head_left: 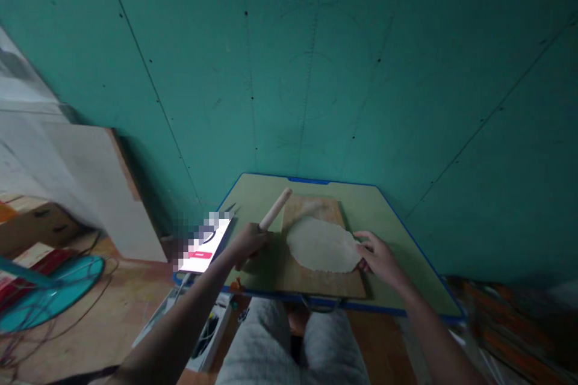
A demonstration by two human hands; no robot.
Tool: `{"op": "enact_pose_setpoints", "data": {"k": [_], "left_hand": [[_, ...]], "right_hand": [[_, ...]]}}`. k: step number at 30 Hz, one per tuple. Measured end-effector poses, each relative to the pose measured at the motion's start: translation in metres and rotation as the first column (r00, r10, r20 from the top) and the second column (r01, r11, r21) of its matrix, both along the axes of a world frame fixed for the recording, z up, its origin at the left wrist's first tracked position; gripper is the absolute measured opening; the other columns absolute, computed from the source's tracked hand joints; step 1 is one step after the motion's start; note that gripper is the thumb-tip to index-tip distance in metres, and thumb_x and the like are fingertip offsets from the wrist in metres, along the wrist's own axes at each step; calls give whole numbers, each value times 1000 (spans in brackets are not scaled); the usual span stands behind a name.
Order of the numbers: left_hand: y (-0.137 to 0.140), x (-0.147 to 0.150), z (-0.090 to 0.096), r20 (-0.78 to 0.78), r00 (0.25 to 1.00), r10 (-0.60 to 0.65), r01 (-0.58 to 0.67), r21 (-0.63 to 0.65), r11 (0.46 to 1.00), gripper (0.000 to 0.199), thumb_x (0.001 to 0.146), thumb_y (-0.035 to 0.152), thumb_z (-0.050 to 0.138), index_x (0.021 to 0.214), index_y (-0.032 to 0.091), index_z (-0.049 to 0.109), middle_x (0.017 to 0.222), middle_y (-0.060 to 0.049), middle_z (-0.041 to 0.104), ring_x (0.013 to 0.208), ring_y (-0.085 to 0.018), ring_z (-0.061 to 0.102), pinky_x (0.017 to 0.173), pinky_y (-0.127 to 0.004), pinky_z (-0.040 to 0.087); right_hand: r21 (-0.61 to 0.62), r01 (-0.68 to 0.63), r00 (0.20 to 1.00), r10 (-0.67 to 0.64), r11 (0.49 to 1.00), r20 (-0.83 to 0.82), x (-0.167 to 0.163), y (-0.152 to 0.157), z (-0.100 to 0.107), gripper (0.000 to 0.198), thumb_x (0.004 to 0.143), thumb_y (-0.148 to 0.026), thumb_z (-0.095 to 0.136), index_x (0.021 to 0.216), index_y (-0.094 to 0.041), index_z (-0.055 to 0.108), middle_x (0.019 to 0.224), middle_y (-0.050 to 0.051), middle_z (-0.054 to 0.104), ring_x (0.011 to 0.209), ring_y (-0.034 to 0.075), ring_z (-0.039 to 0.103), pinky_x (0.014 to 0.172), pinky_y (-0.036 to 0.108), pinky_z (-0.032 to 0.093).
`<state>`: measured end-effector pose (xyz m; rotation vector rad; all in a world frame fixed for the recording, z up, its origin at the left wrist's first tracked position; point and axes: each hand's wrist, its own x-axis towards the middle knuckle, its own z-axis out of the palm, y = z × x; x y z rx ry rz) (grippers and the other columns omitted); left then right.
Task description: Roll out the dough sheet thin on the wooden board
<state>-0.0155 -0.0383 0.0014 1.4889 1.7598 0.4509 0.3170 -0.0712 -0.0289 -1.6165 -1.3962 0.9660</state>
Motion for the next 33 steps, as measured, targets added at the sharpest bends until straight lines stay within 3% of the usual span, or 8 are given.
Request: {"op": "enact_pose_setpoints", "data": {"k": [7, 12, 17, 20, 23, 29, 33], "left_hand": [[7, 25, -11, -121, 990, -75, 82, 53, 995, 29, 88, 39, 58, 86, 11, 66, 57, -3, 60, 47, -14, 56, 46, -23, 33], [3, 29, -11, -147, 985, -92, 106, 95, 990, 26, 87, 38, 59, 91, 12, 64, 67, -5, 64, 53, -14, 59, 47, -22, 34], [0, 28, -3, 26, 999, -46, 43, 93, 995, 18, 88, 31, 56, 92, 14, 57, 62, 2, 56, 40, -9, 49, 41, -20, 37], [-6, 25, 2, 158, 986, -44, 28, 99, 995, 16, 88, 31, 56, 88, 16, 53, 59, 6, 52, 36, -8, 47, 37, -19, 37], [-13, 17, 4, 191, 980, -48, 28, 105, 994, 17, 86, 33, 58, 83, 17, 50, 55, 7, 49, 35, -8, 47, 36, -19, 37], [-26, -4, 0, 263, 963, -61, 25, 138, 990, 31, 80, 48, 60, 78, 20, 47, 50, 10, 44, 34, -8, 43, 35, -19, 36], [-31, -16, -1, 256, 966, -39, -1, 155, 988, 37, 77, 56, 57, 80, 21, 46, 52, 10, 43, 36, -8, 42, 36, -20, 36]], "right_hand": [[187, -32, 963, -20, 982, 270, -1, -6, -8, 31, 80, -35, 47, 106, -22, 59, 66, -4, 59, 46, 13, 52, 47, 24, 40], [114, -24, 982, 2, 993, 189, 0, 0, -12, 36, 81, -35, 46, 113, -22, 56, 69, -6, 55, 40, 10, 49, 43, 23, 39], [124, 13, 977, -39, 992, 211, -1, 3, -15, 40, 78, -32, 50, 117, -23, 55, 78, -4, 60, 46, 10, 52, 47, 23, 41], [187, 19, 954, -74, 982, 290, -2, 8, -16, 38, 76, -27, 54, 114, -23, 59, 74, -3, 60, 58, 13, 57, 55, 24, 43], [215, 5, 951, -71, 977, 301, -2, 20, -15, 39, 75, -22, 56, 113, -22, 62, 70, -4, 61, 65, 15, 59, 62, 25, 45], [75, -16, 981, 1, 997, 196, -5, 52, -6, 45, 74, -16, 58, 119, -18, 60, 77, -1, 64, 68, 14, 61, 62, 24, 45], [45, -48, 983, 40, 998, 180, -20, 58, 0, 49, 73, -11, 55, 121, -17, 59, 87, 2, 68, 69, 14, 63, 62, 24, 47]]}}
